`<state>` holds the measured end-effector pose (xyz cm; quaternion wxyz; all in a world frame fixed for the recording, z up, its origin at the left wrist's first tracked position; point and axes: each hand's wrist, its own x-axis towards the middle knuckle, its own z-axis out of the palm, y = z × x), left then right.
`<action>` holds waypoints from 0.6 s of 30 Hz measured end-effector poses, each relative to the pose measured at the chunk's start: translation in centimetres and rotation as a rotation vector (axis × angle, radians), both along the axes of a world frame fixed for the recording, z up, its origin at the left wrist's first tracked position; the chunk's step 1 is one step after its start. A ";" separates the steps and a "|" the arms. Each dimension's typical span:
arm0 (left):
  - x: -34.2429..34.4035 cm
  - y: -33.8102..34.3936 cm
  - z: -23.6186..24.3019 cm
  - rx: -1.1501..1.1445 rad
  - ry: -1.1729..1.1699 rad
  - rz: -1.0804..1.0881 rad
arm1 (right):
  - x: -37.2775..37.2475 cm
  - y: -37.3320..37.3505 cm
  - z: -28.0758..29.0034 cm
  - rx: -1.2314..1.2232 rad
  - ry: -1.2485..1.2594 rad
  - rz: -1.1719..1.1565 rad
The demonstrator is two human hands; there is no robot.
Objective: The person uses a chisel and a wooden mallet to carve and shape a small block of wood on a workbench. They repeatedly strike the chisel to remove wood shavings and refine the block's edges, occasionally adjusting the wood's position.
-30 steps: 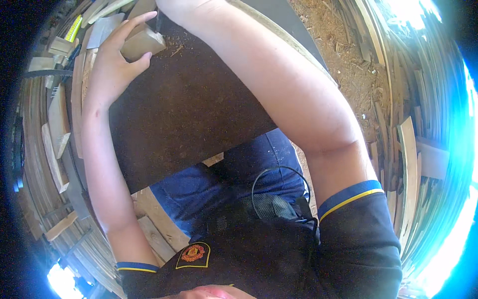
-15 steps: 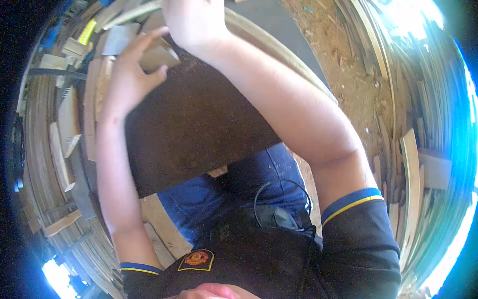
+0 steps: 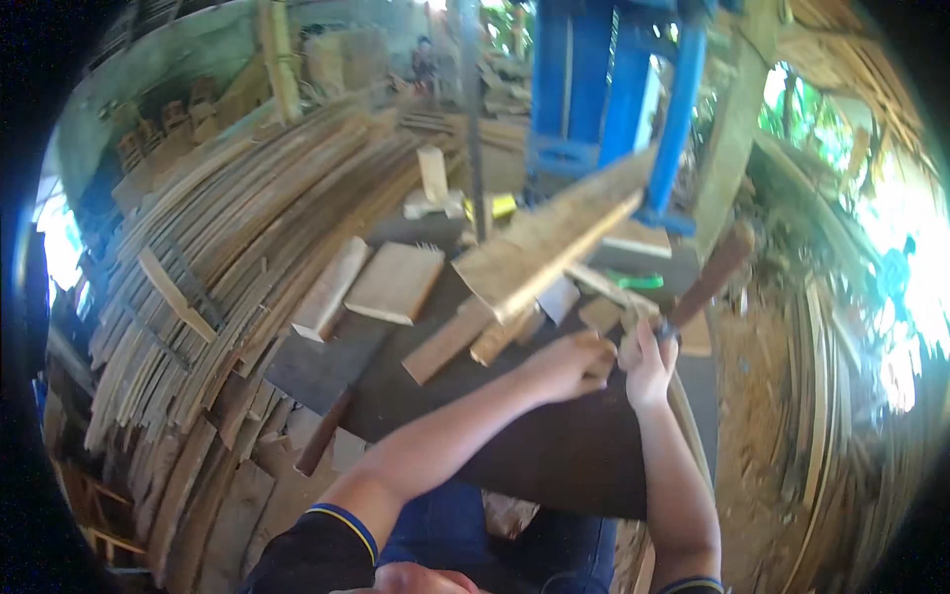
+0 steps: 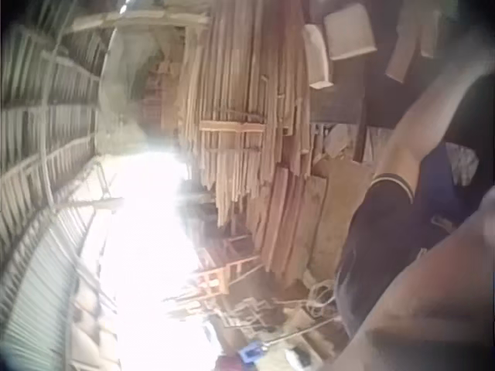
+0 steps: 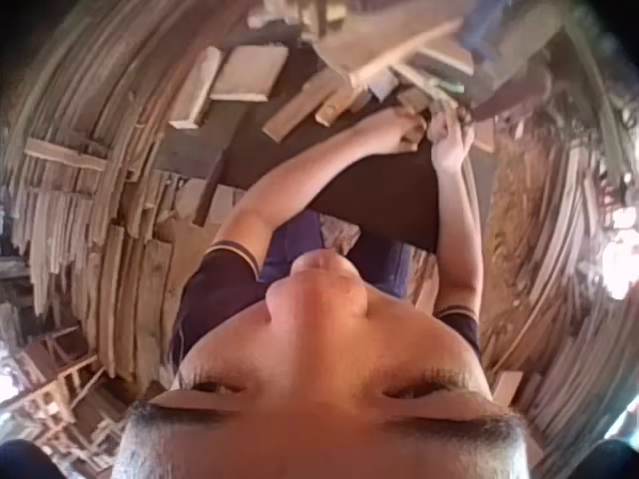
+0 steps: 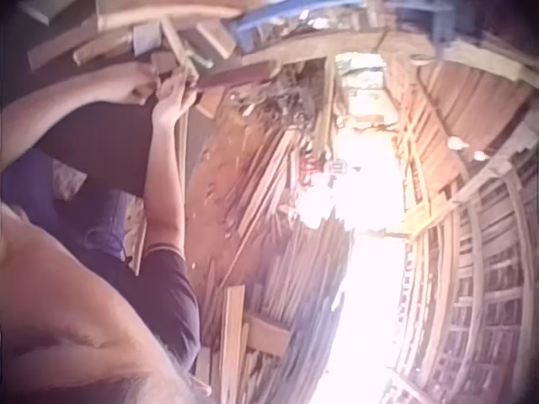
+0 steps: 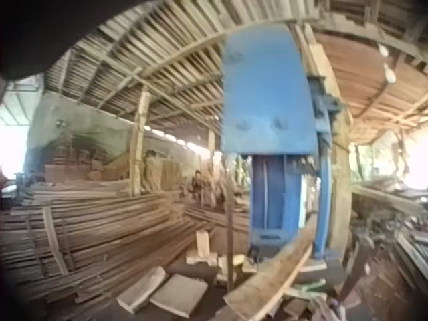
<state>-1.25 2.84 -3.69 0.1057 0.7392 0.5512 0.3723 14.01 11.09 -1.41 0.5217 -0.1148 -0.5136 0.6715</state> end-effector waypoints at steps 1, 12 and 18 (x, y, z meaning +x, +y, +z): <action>0.1 0.7 -0.3 0.027 0.015 -0.023 | 0.0 0.5 -0.2 0.009 0.026 0.014; 0.1 0.3 -0.1 -0.042 0.080 0.096 | 0.5 -1.0 -1.3 0.029 -0.011 -0.042; 0.2 -0.3 0.6 -0.014 0.104 0.057 | 2.3 0.3 -2.1 -0.090 -0.043 0.081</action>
